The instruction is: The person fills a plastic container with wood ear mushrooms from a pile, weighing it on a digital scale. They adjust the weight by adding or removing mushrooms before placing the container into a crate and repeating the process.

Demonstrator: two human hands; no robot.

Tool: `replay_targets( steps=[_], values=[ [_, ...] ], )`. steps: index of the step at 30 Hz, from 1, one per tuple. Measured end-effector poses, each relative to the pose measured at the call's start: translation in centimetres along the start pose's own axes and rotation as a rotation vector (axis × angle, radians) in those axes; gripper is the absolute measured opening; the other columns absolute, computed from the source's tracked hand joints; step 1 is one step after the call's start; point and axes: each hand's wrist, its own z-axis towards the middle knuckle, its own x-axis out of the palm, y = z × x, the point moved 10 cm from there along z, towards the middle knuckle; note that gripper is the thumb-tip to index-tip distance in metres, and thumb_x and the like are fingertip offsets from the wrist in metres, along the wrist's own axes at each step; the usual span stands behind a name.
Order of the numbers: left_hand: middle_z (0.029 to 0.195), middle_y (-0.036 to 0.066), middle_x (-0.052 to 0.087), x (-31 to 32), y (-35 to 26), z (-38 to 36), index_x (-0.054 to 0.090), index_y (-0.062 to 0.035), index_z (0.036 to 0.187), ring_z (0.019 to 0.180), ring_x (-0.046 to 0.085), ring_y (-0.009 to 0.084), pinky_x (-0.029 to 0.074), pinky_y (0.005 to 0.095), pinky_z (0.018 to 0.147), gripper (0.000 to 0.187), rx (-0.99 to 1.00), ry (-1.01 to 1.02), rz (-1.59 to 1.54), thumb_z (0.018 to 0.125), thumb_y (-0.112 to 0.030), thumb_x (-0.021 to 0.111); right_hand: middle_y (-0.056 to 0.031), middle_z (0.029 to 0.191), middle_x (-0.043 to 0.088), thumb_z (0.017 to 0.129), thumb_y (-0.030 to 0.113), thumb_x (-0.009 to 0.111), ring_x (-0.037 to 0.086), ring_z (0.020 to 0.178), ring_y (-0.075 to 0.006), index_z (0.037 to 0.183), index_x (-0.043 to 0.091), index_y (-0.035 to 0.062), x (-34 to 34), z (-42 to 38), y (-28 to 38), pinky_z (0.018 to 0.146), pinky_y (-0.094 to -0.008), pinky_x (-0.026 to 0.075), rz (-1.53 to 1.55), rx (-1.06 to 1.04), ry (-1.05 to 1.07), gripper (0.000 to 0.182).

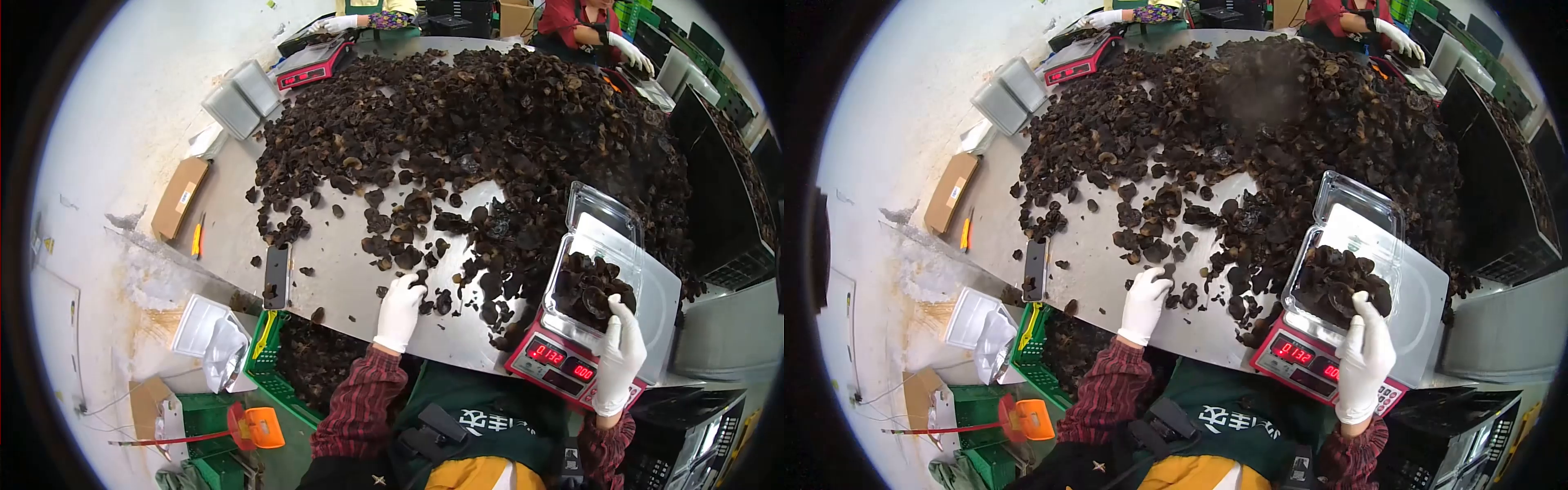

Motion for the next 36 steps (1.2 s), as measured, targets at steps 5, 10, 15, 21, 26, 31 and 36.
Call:
replay_targets(
  steps=[5,10,15,21,26,31,36],
  values=[
    [0.094,0.011,0.064,-5.4,2.3,-0.4,0.067,-0.0029,0.091,0.086,0.063,0.0254,0.05,0.033,0.078,0.013,-0.166,-0.242,-0.309,0.079,0.001,0.065,-0.0147,0.086,0.065,0.085,0.0,0.058,0.06,0.065,-0.0261,0.109,0.062,0.0015,6.5,-1.8,4.5,0.06,-0.0346,0.049,-0.072,-0.364,0.216,0.024],
    [0.106,0.01,0.061,-5.8,2.5,-2.6,0.068,-0.0093,0.104,0.098,0.057,0.0269,0.047,0.036,0.083,0.024,-0.167,-0.065,0.052,0.081,-0.006,0.062,-0.0143,0.076,0.058,0.084,0.01,0.061,0.061,0.073,-0.0327,0.115,0.054,0.0043,18.6,-5.9,4.6,0.065,-0.0416,0.05,-0.132,-0.419,0.7,0.032],
    [0.108,0.01,0.06,-4.9,2.9,-4.3,0.068,-0.0074,0.1,0.103,0.054,0.0287,0.046,0.0368,0.088,0.024,-0.091,-0.095,0.171,0.076,-0.009,0.07,-0.0154,0.074,0.057,0.082,0.008,0.058,0.06,0.069,-0.0325,0.113,0.051,-0.0036,26.3,-8.2,4.0,0.061,-0.0418,0.048,-0.09,-0.581,0.716,0.033],
    [0.1,0.01,0.063,-6.1,3.6,-1.5,0.068,-0.0037,0.093,0.094,0.061,0.0279,0.05,0.0338,0.081,0.015,-0.1,-0.218,-0.094,0.078,0.0,0.066,-0.0142,0.069,0.054,0.077,0.003,0.053,0.059,0.066,-0.0298,0.074,0.05,0.004,28.1,-8.0,4.1,0.059,-0.0392,0.049,-0.171,-0.691,0.609,0.004],
    [0.117,0.014,0.058,-2.8,1.3,4.4,0.067,-0.0086,0.105,0.108,0.055,0.0321,0.047,0.0375,0.091,0.026,0.009,-0.056,-0.01,0.08,-0.003,0.063,-0.0138,0.071,0.053,0.076,0.003,0.052,0.059,0.069,-0.0309,0.079,0.05,0.0036,25.7,-7.8,5.8,0.061,-0.0395,0.049,-0.119,-0.703,0.627,0.004],
    [0.103,0.013,0.061,1.2,3.3,6.6,0.068,-0.0076,0.091,0.099,0.056,0.0319,0.047,0.038,0.088,0.019,-0.009,0.043,0.046,0.074,-0.002,0.061,-0.0122,0.075,0.053,0.076,0.007,0.056,0.057,0.067,-0.028,0.086,0.051,0.0039,17.0,-5.0,8.9,0.06,-0.0375,0.047,-0.162,-0.682,0.515,0.012],
    [0.084,0.012,0.062,-0.5,4.1,6.9,0.064,-0.0028,0.079,0.083,0.062,0.0296,0.049,0.0359,0.077,0.013,-0.05,-0.073,-0.149,0.069,0.005,0.062,-0.0104,0.067,0.051,0.08,0.0,0.06,0.056,0.062,-0.027,0.1,0.057,0.003,3.4,0.3,6.1,0.054,-0.0369,0.045,-0.395,-0.509,0.016,0.021]
  ],
)
